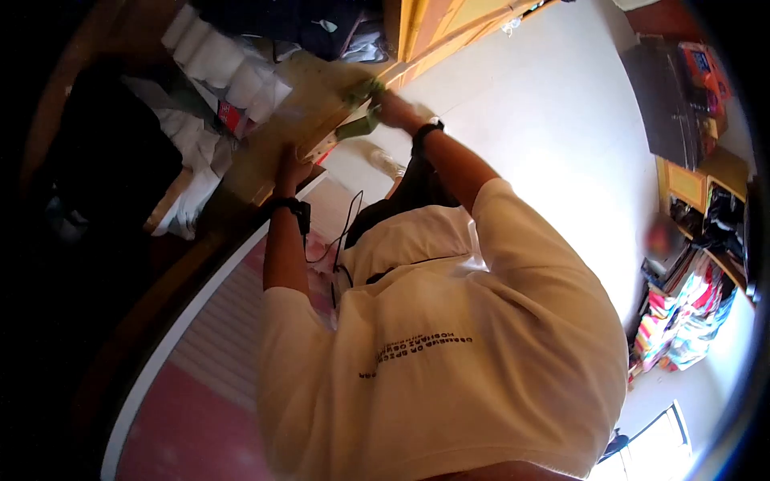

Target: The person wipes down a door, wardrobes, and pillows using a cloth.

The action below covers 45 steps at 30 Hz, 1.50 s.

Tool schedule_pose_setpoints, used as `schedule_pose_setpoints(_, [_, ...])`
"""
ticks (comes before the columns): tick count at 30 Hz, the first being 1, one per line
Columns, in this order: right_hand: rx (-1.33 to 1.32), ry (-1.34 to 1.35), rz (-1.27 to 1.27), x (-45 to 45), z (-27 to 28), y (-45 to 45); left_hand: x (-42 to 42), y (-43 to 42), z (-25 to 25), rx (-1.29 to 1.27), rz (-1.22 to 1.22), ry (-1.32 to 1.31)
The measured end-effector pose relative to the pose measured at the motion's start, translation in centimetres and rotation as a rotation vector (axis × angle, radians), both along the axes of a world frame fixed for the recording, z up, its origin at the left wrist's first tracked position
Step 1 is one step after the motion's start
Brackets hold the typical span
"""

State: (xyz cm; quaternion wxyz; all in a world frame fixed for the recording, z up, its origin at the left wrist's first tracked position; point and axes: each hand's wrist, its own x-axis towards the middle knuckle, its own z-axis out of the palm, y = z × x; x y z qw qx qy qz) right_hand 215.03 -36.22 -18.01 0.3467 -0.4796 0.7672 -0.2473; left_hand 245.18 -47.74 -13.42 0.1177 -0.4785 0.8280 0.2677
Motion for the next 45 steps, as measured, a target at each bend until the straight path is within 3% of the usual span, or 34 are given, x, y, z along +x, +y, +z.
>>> schedule_pose_setpoints(4, [0.117,0.089,-0.294,-6.8,1.3,1.5,1.0,-0.5,-0.8,-0.002,-0.052,-0.016])
schedule_pose_setpoints(5, [0.137,0.200,-0.325,-8.1,-0.2,1.7,0.2,-0.2,1.1,-0.009,-0.070,-0.030])
schedule_pose_setpoints(6, [0.116,0.279,-0.369,-8.0,2.8,2.2,-1.8,0.5,4.5,0.204,0.047,-0.064])
schedule_pose_setpoints(7, [0.053,0.299,-0.363,-7.7,3.6,2.4,-2.9,0.4,6.5,0.414,0.165,-0.101])
schedule_pose_setpoints(10, [-0.133,0.258,-0.287,-5.9,5.5,3.6,-0.8,-1.5,0.6,0.195,0.007,-0.252])
schedule_pose_setpoints(12, [-0.195,0.244,-0.109,-3.6,2.5,3.3,-2.1,0.0,3.1,0.123,-0.012,-0.244])
schedule_pose_setpoints(13, [-0.072,0.121,-0.025,-2.4,5.0,3.2,-1.9,0.2,3.8,0.201,0.020,-0.169])
schedule_pose_setpoints(14, [-0.198,0.033,0.017,-1.0,3.2,2.5,-2.2,0.2,4.4,0.276,0.058,-0.092])
schedule_pose_setpoints(15, [-0.206,0.016,-0.004,-0.1,2.5,1.8,-3.1,-0.1,4.9,0.270,0.037,-0.306])
schedule_pose_setpoints(17, [-0.229,-0.014,-0.041,0.8,0.8,0.9,-1.8,-0.5,3.8,0.284,0.074,-0.286])
schedule_pose_setpoints(20, [-0.117,-0.031,-0.258,-2.0,-4.2,-1.3,-2.3,-1.0,3.9,0.247,0.074,-0.351])
schedule_pose_setpoints(21, [-0.216,-0.139,-0.532,-3.5,-2.2,0.2,-3.3,-0.2,6.0,0.271,0.047,-0.315])
schedule_pose_setpoints(22, [-0.051,-0.415,-0.695,-6.4,-2.1,1.0,-4.1,0.2,7.4,0.300,0.024,-0.275])
schedule_pose_setpoints(23, [-0.020,-0.455,-0.958,-8.3,-3.1,1.5,-3.5,-0.1,6.0,0.299,0.016,-0.275])
schedule_pose_setpoints(24, [-0.045,-0.220,-1.121,-10.3,-4.5,2.8,-2.2,-0.7,3.5,0.288,0.057,-0.258])
schedule_pose_setpoints(25, [-0.015,-0.355,-1.129,-12.1,-1.4,4.9,-1.7,-1.4,2.0,0.275,0.093,-0.241])
schedule_pose_setpoints(29, [-0.107,-0.057,-1.077,-15.6,0.6,7.5,-3.3,-0.9,1.5,0.290,0.113,-0.287])
schedule_pose_setpoints(31, [-0.039,-0.084,-1.111,-16.6,2.2,8.3,-5.8,-1.2,1.9,0.589,0.007,0.022])
schedule_pose_setpoints(34, [-0.078,-0.002,-1.102,-16.0,-0.2,7.7,-15.6,2.7,14.8,0.905,0.263,0.463])
schedule_pose_setpoints(36, [-0.160,-0.109,-1.034,-14.5,-2.5,6.2,-18.1,2.7,17.6,0.573,0.067,0.727])
schedule_pose_setpoints(38, [-0.128,-0.149,-0.904,-13.1,-0.6,6.0,-21.1,3.2,22.3,0.270,0.042,0.989])
schedule_pose_setpoints(39, [-0.131,-0.146,-0.902,-13.8,-0.5,5.8,-22.2,3.3,24.4,0.269,0.042,0.994])
schedule_pose_setpoints(41, [0.101,-0.158,-0.827,-15.5,-1.4,5.8,-23.8,3.5,28.1,0.021,0.133,1.199])
schedule_pose_setpoints(45, [0.075,-0.107,-1.000,-23.6,0.2,6.4,-25.7,3.7,34.2,0.022,0.084,1.263])
